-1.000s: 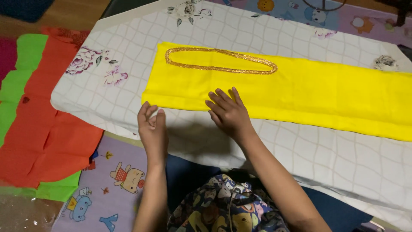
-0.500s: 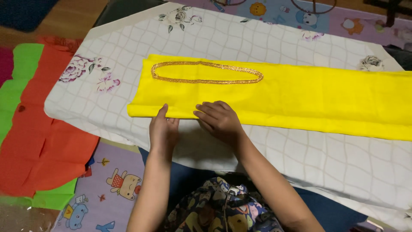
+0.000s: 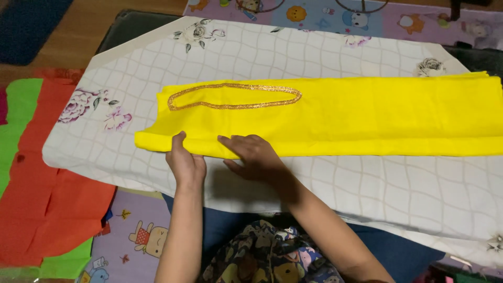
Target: Folding a large piece of yellow fabric into a neat rectangle on a flat surface
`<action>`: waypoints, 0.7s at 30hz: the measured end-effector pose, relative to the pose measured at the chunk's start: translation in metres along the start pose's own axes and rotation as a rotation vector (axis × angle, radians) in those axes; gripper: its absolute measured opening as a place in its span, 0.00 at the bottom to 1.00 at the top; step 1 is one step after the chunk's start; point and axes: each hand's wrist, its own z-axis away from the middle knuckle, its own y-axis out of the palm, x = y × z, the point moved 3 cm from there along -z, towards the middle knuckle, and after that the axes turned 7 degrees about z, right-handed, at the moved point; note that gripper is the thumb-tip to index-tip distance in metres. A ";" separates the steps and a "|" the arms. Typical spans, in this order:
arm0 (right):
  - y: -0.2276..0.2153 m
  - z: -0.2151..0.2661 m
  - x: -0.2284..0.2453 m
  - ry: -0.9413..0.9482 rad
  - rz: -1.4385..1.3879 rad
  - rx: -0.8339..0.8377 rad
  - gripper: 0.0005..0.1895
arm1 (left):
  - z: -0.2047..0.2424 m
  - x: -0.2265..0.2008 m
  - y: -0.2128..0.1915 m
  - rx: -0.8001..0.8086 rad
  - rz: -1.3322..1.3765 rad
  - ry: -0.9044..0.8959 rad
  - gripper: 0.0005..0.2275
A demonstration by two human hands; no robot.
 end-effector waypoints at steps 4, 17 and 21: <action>0.006 0.005 -0.003 -0.048 -0.062 0.017 0.19 | -0.024 0.008 -0.016 0.014 0.015 -0.025 0.23; -0.069 0.030 -0.084 0.949 -1.833 -0.458 0.16 | 0.167 -0.004 0.151 1.111 -1.053 0.292 0.40; -0.089 0.094 -0.170 1.065 -1.784 -0.513 0.24 | 0.162 0.114 0.140 1.482 -1.444 0.446 0.42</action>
